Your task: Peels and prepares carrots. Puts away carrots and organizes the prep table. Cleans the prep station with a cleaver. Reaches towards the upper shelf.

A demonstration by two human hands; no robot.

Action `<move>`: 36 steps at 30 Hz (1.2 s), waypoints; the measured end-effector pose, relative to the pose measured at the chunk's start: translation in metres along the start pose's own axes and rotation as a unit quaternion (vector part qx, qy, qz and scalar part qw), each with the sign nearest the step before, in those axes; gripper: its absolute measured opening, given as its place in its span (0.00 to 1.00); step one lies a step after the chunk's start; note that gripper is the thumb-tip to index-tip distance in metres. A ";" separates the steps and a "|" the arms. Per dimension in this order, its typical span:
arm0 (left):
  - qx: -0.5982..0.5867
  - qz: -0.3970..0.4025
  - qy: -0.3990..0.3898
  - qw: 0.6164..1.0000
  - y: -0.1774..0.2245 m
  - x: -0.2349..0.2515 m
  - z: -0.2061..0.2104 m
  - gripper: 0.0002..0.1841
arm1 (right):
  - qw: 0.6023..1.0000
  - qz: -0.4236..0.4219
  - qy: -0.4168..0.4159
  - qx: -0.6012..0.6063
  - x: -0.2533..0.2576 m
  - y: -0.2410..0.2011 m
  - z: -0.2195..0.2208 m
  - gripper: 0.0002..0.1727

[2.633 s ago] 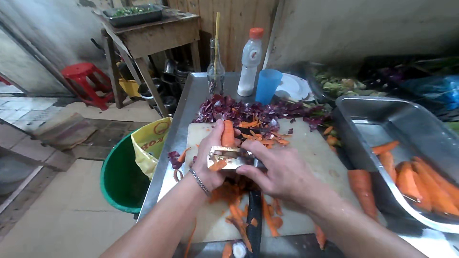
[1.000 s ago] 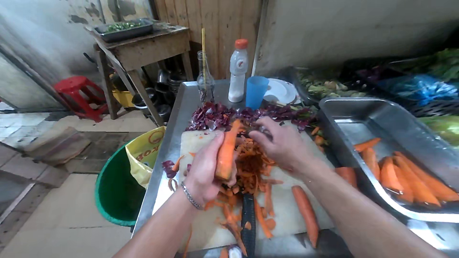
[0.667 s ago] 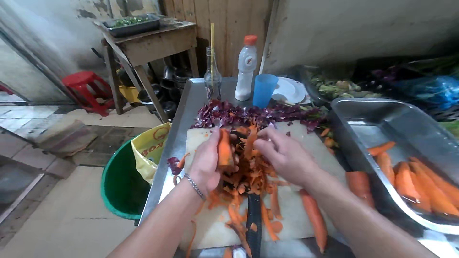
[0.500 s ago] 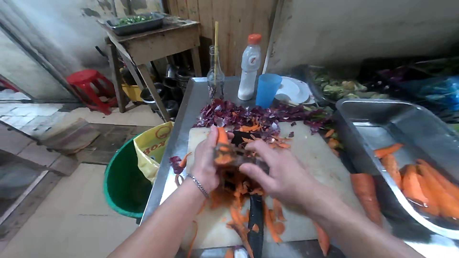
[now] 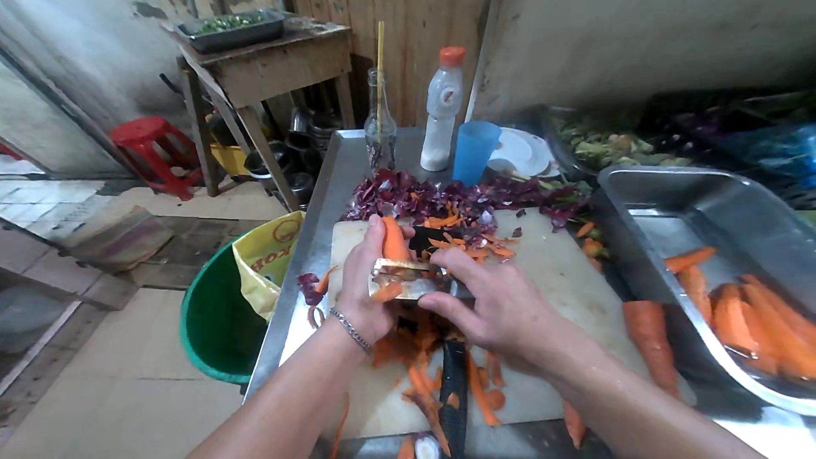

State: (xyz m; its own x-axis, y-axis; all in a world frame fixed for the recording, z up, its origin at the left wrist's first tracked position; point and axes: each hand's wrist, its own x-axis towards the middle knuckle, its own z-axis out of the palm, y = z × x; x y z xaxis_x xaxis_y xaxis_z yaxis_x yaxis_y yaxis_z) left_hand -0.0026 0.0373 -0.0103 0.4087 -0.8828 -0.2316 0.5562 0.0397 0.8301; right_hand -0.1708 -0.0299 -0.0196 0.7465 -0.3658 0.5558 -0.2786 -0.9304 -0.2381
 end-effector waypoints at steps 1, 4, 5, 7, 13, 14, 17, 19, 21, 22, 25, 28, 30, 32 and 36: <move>0.008 -0.002 -0.002 1.000 0.001 -0.001 0.000 0.29 | 1.000 0.009 0.001 -0.002 0.001 0.001 0.000 0.29; 0.052 -0.031 -0.007 0.998 0.004 -0.011 0.004 0.34 | 0.994 0.102 -0.038 0.007 0.006 0.016 -0.009 0.29; 0.068 -0.034 -0.023 0.997 0.004 -0.013 0.006 0.35 | 0.989 0.137 -0.045 0.011 0.007 0.024 -0.014 0.27; 0.137 -0.008 -0.040 0.990 0.003 -0.012 0.007 0.35 | 0.981 0.186 -0.040 0.032 0.006 0.037 -0.023 0.26; 0.627 0.225 -0.055 0.744 0.001 -0.011 0.000 0.22 | 0.964 0.259 -0.051 0.038 0.013 0.037 -0.034 0.28; 0.662 0.229 -0.072 0.710 -0.001 -0.011 0.001 0.22 | 0.960 0.270 -0.044 0.056 0.013 0.038 -0.034 0.28; 0.721 0.202 -0.094 0.656 -0.007 -0.012 0.005 0.26 | 0.939 0.303 -0.023 0.164 0.014 0.044 -0.037 0.22; 0.714 0.218 -0.082 0.660 -0.007 -0.011 0.004 0.28 | 0.919 0.322 -0.004 0.228 0.015 0.044 -0.040 0.17; 0.684 0.256 -0.057 0.681 -0.004 -0.010 0.003 0.27 | 0.900 0.335 0.025 0.279 0.016 0.045 -0.041 0.17; 0.666 0.283 -0.046 0.689 -0.003 -0.009 0.001 0.25 | 0.884 0.344 0.043 0.314 0.016 0.045 -0.042 0.16; 0.631 0.331 -0.023 0.701 -0.003 -0.004 -0.002 0.17 | 0.810 0.386 0.085 0.434 0.017 0.048 -0.045 0.15; 0.609 0.358 -0.009 0.708 -0.003 -0.004 -0.002 0.14 | 0.740 0.411 0.119 0.520 0.019 0.044 -0.045 0.16; 0.592 0.383 -0.014 0.708 -0.005 -0.005 -0.001 0.15 | 0.709 0.408 0.120 0.563 0.019 0.037 -0.042 0.18; 0.583 0.406 -0.024 0.703 -0.008 -0.005 0.001 0.17 | 0.687 0.401 0.108 0.596 0.020 0.029 -0.039 0.20; 0.617 0.382 -0.031 0.687 -0.011 -0.003 0.001 0.17 | 0.662 0.393 0.120 0.627 0.021 0.026 -0.031 0.27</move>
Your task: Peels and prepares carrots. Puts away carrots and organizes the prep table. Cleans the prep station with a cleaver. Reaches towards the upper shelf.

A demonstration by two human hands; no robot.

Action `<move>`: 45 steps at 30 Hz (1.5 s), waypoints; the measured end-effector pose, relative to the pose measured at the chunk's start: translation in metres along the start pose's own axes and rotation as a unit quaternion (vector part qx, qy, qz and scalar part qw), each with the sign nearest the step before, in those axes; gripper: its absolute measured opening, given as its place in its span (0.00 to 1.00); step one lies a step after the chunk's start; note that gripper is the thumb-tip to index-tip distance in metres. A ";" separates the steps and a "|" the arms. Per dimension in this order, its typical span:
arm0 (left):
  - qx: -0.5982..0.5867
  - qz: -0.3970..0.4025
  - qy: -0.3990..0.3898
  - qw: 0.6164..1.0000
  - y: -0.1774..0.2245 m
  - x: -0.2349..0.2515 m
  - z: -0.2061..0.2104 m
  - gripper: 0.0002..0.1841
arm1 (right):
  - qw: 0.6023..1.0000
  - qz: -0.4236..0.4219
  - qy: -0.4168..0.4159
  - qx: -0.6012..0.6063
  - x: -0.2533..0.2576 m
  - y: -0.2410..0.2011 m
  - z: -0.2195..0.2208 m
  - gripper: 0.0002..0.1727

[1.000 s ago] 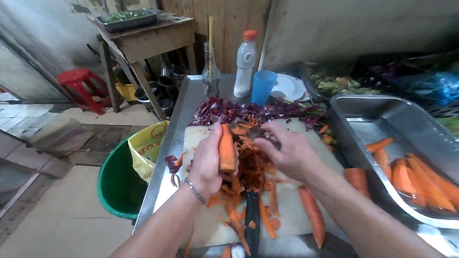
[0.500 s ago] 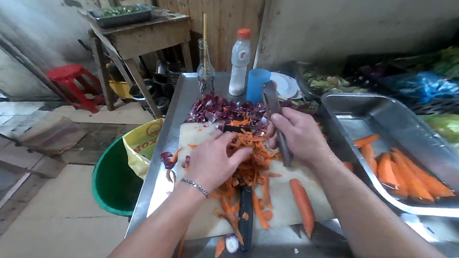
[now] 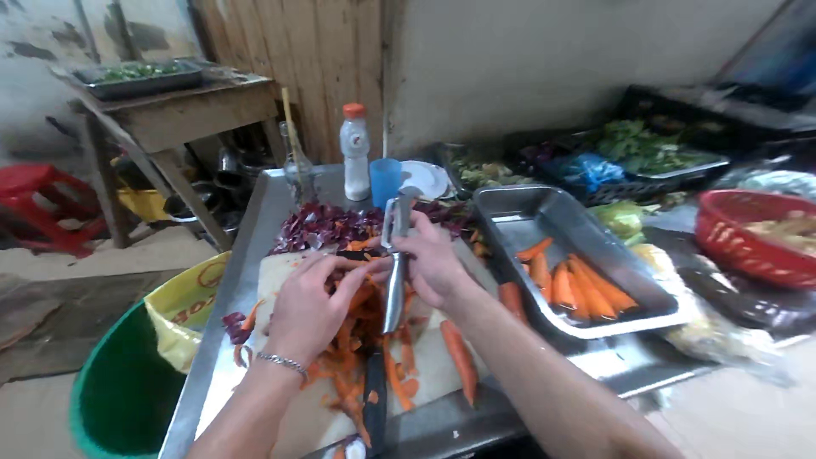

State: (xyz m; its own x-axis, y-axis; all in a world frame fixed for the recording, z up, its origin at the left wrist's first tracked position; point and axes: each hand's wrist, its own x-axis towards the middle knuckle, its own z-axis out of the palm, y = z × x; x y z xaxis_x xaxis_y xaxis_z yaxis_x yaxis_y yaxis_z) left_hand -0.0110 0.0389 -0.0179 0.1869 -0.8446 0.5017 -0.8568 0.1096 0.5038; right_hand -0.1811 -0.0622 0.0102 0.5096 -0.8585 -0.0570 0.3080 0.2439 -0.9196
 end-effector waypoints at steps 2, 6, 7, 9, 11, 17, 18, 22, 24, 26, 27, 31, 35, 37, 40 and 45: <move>0.017 -0.046 -0.045 0.998 -0.005 0.001 -0.001 0.19 | 1.000 0.005 0.012 0.015 0.001 -0.001 -0.004 0.32; 0.047 -0.067 -0.122 0.989 -0.028 0.000 -0.005 0.23 | 0.999 0.002 0.024 0.025 0.007 0.001 -0.011 0.39; 0.049 -0.055 -0.153 0.985 -0.035 0.000 -0.007 0.26 | 0.999 0.002 0.027 0.025 0.009 0.003 -0.013 0.38; 0.051 -0.032 -0.198 0.978 -0.048 -0.003 -0.009 0.28 | 0.999 0.013 0.028 0.023 0.010 0.004 -0.017 0.33; 0.042 -0.001 -0.205 0.978 -0.053 -0.005 -0.015 0.28 | 0.999 0.019 0.029 0.019 0.012 0.003 -0.021 0.27; -0.016 0.026 -0.170 0.985 -0.018 -0.005 -0.015 0.28 | 0.997 -0.028 0.063 0.026 0.014 -0.015 -0.029 0.20; 0.006 0.042 -0.175 0.984 -0.012 -0.003 -0.010 0.28 | 0.996 -0.045 0.075 0.018 0.012 -0.019 -0.031 0.19; 0.066 0.085 -0.164 0.981 0.005 0.013 0.026 0.28 | 0.990 -0.092 0.101 0.028 0.008 -0.037 -0.038 0.17; 0.069 0.066 -0.170 0.981 0.023 0.020 0.043 0.22 | 0.988 -0.100 0.103 0.052 0.003 -0.045 -0.042 0.15; 0.073 0.019 -0.197 0.977 0.047 0.026 0.053 0.15 | 0.987 -0.106 0.093 0.080 0.004 -0.046 -0.046 0.15; 0.082 -0.002 -0.212 0.974 0.058 0.029 0.056 0.13 | 0.986 -0.103 0.090 0.092 0.005 -0.046 -0.048 0.15; 0.064 -0.033 -0.207 0.976 0.073 0.029 0.058 0.11 | 0.986 -0.077 0.100 0.109 0.005 -0.043 -0.046 0.13; -0.110 -0.103 -0.133 0.980 0.077 0.033 0.033 0.20 | 0.987 -0.086 0.059 0.119 0.000 -0.039 -0.036 0.13; -0.184 -0.138 -0.200 0.952 0.083 0.035 0.018 0.24 | 0.987 -0.084 0.034 0.129 -0.007 -0.035 -0.024 0.13; -0.194 -0.135 -0.235 0.943 0.086 0.038 0.005 0.21 | 0.994 -0.088 0.016 0.063 -0.010 -0.027 -0.011 0.11; -0.111 -0.204 -0.182 0.956 0.062 0.000 -0.047 0.17 | 0.900 -0.081 -0.060 -0.424 -0.032 -0.026 -0.010 0.17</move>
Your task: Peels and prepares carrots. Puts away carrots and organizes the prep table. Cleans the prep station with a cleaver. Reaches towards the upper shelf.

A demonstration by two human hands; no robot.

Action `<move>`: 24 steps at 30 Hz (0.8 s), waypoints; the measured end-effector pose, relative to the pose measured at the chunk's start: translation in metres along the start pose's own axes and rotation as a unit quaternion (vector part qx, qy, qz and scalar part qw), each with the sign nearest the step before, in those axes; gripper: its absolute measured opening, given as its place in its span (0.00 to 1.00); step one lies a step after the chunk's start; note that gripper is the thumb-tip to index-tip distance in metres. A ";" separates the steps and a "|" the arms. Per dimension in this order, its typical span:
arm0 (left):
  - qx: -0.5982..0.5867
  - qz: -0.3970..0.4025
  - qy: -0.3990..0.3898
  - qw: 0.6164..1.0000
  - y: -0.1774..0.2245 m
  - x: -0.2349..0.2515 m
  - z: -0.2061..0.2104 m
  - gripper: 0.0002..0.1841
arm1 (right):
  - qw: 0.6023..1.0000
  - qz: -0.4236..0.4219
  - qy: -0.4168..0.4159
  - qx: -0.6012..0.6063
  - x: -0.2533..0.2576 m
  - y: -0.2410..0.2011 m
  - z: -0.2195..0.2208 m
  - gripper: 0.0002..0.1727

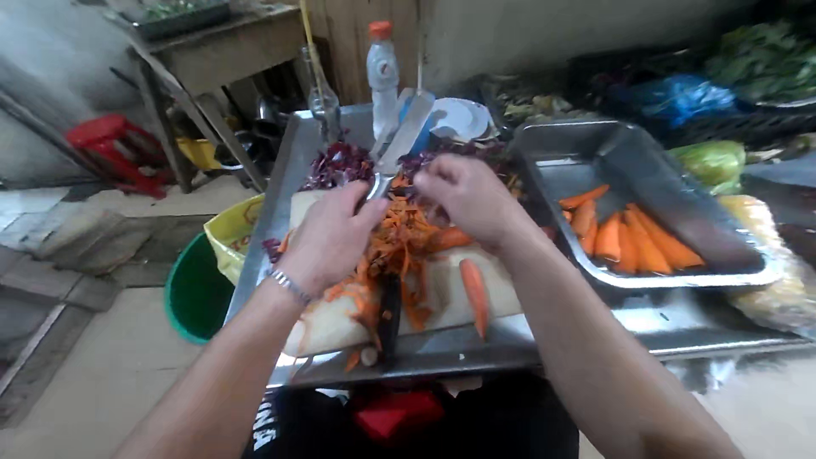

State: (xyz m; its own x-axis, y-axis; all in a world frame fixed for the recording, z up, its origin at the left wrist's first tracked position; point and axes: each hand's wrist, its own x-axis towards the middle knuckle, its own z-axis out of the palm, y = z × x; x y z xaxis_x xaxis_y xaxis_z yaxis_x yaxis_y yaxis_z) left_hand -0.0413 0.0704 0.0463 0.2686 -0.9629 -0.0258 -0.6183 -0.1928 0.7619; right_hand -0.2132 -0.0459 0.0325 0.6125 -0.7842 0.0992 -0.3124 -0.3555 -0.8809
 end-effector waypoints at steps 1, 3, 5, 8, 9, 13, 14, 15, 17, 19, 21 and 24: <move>0.027 -0.008 0.031 0.999 -0.013 -0.016 -0.010 0.17 | 0.995 0.013 -0.043 -0.087 -0.013 -0.007 0.007 0.18; 0.088 -0.045 0.082 0.992 -0.037 -0.051 -0.026 0.16 | 0.964 0.041 -0.105 -0.241 -0.040 -0.018 0.036 0.25; 0.116 -0.079 0.108 0.984 -0.064 -0.084 -0.032 0.17 | 0.926 0.057 -0.115 -0.354 -0.064 -0.024 0.072 0.34; 0.156 -0.111 0.105 0.976 -0.098 -0.121 -0.031 0.22 | 0.915 0.102 -0.098 -0.378 -0.072 -0.022 0.099 0.37; 0.178 -0.122 0.094 0.972 -0.104 -0.130 -0.030 0.23 | 0.917 0.121 -0.084 -0.371 -0.070 -0.021 0.101 0.37; 0.253 -0.090 0.084 0.960 -0.120 -0.143 -0.034 0.20 | 0.914 0.208 -0.031 -0.347 -0.060 -0.022 0.087 0.37; 0.262 -0.078 0.087 0.958 -0.120 -0.142 -0.035 0.20 | 0.915 0.217 -0.018 -0.340 -0.057 -0.020 0.083 0.36; 0.266 -0.070 0.090 0.957 -0.119 -0.140 -0.036 0.21 | 0.919 0.218 -0.007 -0.327 -0.055 -0.018 0.078 0.36; 0.272 -0.052 0.100 0.956 -0.116 -0.136 -0.036 0.22 | 0.924 0.221 0.000 -0.312 -0.047 -0.015 0.064 0.32; 0.264 -0.040 0.110 0.957 -0.114 -0.133 -0.036 0.21 | 0.928 0.196 0.013 -0.318 -0.042 -0.015 0.051 0.27; 0.249 -0.035 0.118 0.961 -0.116 -0.134 -0.035 0.20 | 0.927 0.142 0.041 -0.345 -0.044 -0.021 0.044 0.22; 0.234 -0.033 0.118 0.965 -0.126 -0.138 -0.033 0.21 | 0.920 0.059 0.078 -0.379 -0.051 -0.026 0.040 0.22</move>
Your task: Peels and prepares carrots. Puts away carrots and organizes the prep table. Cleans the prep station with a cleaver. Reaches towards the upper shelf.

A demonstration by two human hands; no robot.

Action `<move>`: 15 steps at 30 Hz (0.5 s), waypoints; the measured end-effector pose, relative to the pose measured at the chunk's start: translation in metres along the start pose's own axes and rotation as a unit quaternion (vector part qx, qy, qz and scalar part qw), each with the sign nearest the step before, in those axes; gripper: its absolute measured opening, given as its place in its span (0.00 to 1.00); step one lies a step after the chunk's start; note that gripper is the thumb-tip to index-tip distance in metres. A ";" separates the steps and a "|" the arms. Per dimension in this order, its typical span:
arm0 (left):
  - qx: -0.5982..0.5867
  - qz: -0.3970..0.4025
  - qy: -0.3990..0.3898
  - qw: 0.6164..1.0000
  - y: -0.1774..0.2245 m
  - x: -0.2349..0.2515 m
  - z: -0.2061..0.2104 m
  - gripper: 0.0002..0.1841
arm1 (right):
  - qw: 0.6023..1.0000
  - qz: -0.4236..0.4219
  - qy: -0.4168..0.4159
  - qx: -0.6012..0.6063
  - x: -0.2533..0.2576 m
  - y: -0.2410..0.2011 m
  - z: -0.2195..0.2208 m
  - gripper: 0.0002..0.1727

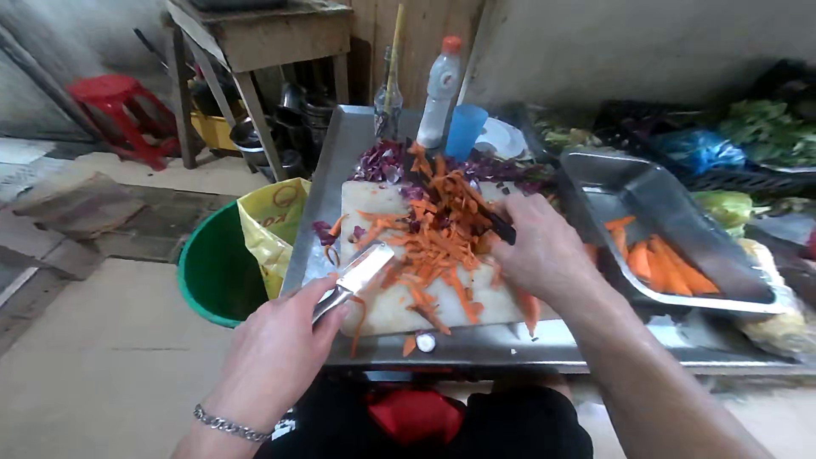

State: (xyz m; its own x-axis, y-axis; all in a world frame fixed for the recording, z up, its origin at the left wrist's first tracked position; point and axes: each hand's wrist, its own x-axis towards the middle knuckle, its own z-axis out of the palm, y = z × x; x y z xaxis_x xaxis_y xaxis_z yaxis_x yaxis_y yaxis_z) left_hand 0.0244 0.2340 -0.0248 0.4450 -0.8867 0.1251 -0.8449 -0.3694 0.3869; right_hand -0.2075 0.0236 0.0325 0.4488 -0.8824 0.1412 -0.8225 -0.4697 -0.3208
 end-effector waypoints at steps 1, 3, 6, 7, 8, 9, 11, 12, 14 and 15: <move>-0.002 -0.005 -0.004 1.000 -0.002 -0.001 0.001 0.21 | 1.000 -0.012 0.017 -0.002 -0.002 0.002 -0.002 0.24; -0.002 -0.018 -0.023 1.000 -0.003 -0.002 0.002 0.23 | 1.000 0.003 0.018 -0.014 -0.001 0.003 -0.007 0.32; -0.009 -0.017 -0.031 0.999 -0.005 -0.003 0.003 0.25 | 1.000 -0.003 -0.005 -0.027 0.001 0.005 -0.017 0.30; -0.012 -0.014 -0.026 0.999 -0.005 -0.003 0.004 0.24 | 1.000 -0.027 0.012 -0.008 0.002 0.006 -0.022 0.27; -0.013 -0.015 -0.025 0.999 -0.006 -0.003 0.005 0.23 | 0.998 -0.048 0.032 0.015 0.004 0.008 -0.024 0.23; -0.012 -0.018 -0.029 0.999 -0.006 -0.004 0.005 0.20 | 0.997 -0.053 0.042 0.040 0.006 0.009 -0.024 0.21; -0.004 -0.020 -0.040 0.999 -0.004 -0.002 0.005 0.18 | 0.990 -0.017 0.046 0.130 0.016 0.015 -0.018 0.17; -0.001 -0.021 -0.043 0.999 -0.003 -0.002 0.005 0.17 | 0.976 0.004 0.041 0.212 0.019 0.018 -0.013 0.15; -0.003 -0.025 -0.052 0.998 -0.001 -0.003 0.004 0.17 | 0.922 0.035 0.013 0.385 0.018 0.020 -0.003 0.11; -0.005 -0.028 -0.059 0.998 -0.001 -0.003 0.003 0.18 | 0.886 0.059 -0.015 0.459 0.018 0.018 0.002 0.08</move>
State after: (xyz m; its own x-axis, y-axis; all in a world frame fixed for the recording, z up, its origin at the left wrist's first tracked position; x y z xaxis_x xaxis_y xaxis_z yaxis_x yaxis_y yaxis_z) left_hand 0.0229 0.2361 -0.0283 0.4525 -0.8918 -0.0060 -0.8166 -0.4170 0.3992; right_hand -0.2132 -0.0010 0.0277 0.3997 -0.9160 0.0353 -0.2399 -0.1416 -0.9604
